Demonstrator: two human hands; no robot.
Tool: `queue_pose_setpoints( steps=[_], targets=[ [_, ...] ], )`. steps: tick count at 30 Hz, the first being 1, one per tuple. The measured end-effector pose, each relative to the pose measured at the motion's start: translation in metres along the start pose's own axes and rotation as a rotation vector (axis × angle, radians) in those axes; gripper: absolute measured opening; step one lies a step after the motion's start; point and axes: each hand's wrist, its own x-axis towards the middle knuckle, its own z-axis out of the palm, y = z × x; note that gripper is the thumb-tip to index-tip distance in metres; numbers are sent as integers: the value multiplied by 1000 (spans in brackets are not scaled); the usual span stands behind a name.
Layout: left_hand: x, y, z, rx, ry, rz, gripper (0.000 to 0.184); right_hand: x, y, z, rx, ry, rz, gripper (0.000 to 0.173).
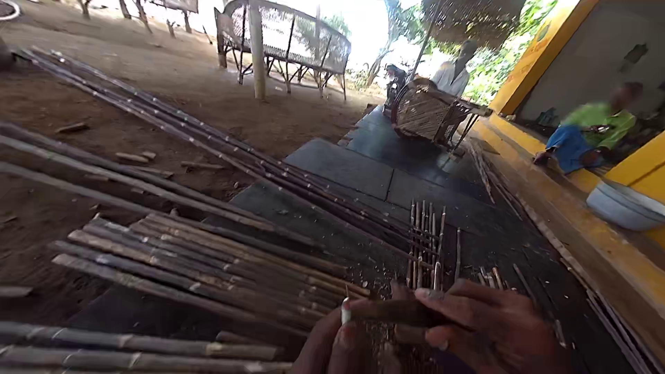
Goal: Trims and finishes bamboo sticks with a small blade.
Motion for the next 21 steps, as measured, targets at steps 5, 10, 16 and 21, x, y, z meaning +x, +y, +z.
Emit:
queue_pose_setpoints(
  steps=[5,10,16,21],
  targets=[
    [-1,1,0,21,12,-4,36,-2,1,-2,14,-79,23,30],
    [3,-5,0,37,-17,26,37,-1,5,-1,4,-99,-3,31],
    [2,-4,0,62,-36,49,35,-2,5,2,-5,-102,-23,29],
    [2,-2,-1,91,-8,18,30,-3,-1,6,-70,-60,-28,30]
  ],
)
